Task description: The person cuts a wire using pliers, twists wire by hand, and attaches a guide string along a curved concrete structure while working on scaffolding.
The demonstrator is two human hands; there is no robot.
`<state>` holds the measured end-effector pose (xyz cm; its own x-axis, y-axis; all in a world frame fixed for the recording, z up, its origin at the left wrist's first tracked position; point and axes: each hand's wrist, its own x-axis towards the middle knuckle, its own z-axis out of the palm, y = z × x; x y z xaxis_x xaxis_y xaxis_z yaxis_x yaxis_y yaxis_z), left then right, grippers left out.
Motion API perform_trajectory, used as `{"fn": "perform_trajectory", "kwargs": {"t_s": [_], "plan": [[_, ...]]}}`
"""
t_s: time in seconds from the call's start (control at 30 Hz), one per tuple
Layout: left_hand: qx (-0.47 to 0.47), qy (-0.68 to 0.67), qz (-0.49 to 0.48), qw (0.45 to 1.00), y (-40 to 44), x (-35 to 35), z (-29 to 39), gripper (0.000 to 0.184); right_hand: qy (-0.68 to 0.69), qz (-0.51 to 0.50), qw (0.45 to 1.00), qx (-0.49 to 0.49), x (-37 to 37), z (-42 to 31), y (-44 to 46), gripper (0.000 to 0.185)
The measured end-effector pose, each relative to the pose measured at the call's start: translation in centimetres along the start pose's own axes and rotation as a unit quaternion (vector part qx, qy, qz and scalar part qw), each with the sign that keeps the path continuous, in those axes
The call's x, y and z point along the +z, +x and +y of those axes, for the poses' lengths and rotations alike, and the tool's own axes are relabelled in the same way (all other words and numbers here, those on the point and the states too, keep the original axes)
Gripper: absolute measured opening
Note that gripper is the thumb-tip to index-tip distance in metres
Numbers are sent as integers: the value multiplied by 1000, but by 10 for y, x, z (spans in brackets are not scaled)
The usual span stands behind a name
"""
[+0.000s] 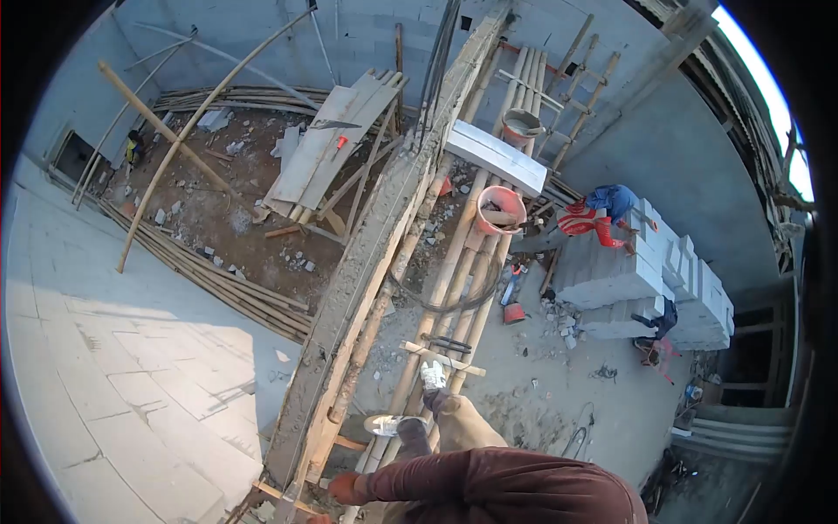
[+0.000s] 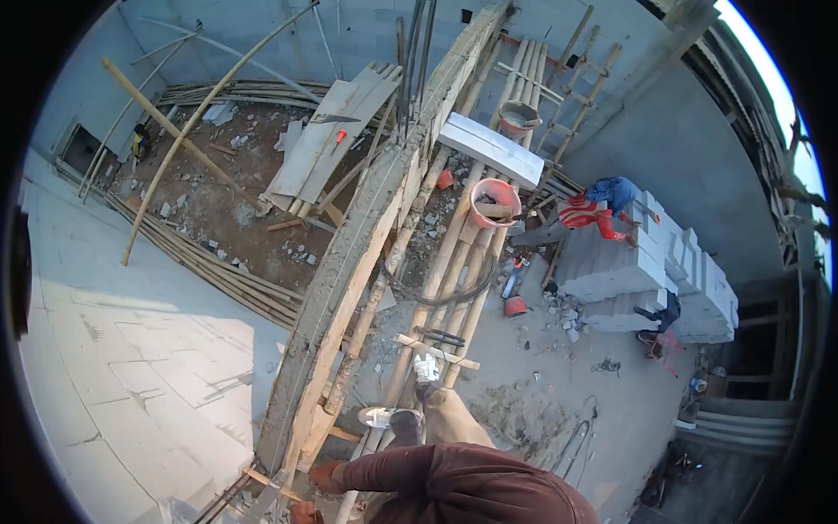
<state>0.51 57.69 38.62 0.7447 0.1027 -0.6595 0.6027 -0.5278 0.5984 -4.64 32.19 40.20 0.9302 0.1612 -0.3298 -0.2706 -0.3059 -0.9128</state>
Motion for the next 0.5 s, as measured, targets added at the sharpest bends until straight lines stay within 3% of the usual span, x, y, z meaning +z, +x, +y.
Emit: {"fn": "perform_trajectory", "kwargs": {"t_s": [0.07, 0.1, 0.13, 0.17, 0.23, 0.27, 0.3, 0.4, 0.5], "plan": [[64, -42, -48, 996, -29, -7, 5, 45, -2, -74, 997, 35, -3, 2, -3, 24], [-65, -230, 3, 971, -79, 32, 91, 45, 26, -55, 998, 23, -9, -3, -11, 24], [127, -110, -153, 974, -58, 10, 45, 47, 1, -64, 997, 38, 5, 2, -4, 23], [171, -222, -199, 939, -43, 7, 21, 56, 21, -94, 995, 3, -12, -9, -8, 24], [-72, -365, -24, 928, -57, 31, 71, 61, 4, -64, 998, 12, -12, -13, -10, 23], [-24, -382, -48, 923, -44, 26, 43, 54, -20, -100, 994, 33, -14, -16, -8, 23], [24, -399, -73, 914, -30, 22, 15, 48, 17, -74, 997, -4, -9, -9, -10, 23], [-80, -499, 37, 862, -53, 35, 76, 38, 44, -88, 995, 20, -13, -21, -16, 23], [-50, -514, 26, 856, -45, 34, 67, 17, -22, -117, 993, 8, -22, -35, -13, 26]]}}
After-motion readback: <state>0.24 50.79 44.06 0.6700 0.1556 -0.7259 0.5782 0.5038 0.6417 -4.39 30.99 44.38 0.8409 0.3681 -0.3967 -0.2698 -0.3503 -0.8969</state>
